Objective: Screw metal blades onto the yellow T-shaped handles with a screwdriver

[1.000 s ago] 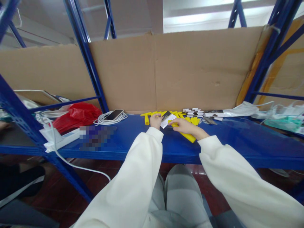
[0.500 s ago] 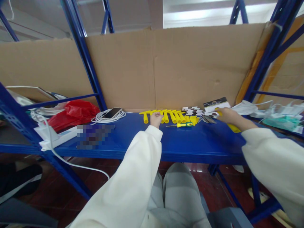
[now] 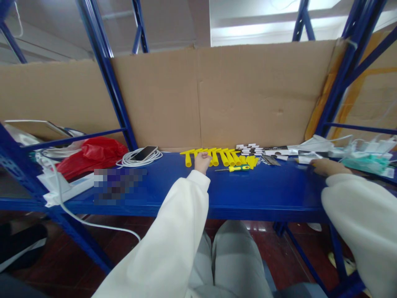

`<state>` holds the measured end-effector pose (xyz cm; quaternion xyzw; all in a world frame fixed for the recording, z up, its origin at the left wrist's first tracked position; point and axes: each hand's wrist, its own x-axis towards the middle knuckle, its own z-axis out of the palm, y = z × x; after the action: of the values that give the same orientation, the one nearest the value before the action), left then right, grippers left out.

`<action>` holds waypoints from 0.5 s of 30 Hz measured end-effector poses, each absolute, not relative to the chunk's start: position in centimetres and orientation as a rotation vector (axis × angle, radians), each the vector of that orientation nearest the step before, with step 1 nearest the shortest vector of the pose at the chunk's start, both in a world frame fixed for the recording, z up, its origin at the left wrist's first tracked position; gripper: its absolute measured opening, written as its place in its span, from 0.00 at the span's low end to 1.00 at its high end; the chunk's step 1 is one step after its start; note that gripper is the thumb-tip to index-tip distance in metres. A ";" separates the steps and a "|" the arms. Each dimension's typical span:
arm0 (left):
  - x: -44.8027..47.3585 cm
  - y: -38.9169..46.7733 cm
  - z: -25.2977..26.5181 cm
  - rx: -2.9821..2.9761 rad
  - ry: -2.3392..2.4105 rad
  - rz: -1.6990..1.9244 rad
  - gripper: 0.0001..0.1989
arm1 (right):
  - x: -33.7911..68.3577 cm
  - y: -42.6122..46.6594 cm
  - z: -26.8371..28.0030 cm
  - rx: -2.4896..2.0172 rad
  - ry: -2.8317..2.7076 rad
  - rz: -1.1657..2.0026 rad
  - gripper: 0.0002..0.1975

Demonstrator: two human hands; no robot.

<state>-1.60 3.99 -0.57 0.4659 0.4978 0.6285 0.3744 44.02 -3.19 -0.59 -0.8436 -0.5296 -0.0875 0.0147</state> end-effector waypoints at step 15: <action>-1.4 2.6 0.4 1.270 1.347 1.477 0.11 | 41.7 -4.4 -1.8 -2.674 -1.228 -0.296 0.26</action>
<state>-1.35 2.64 0.37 0.4965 0.5267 0.5778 0.3771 41.71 -4.39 -1.76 -0.9003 -0.4136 -0.0996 0.0921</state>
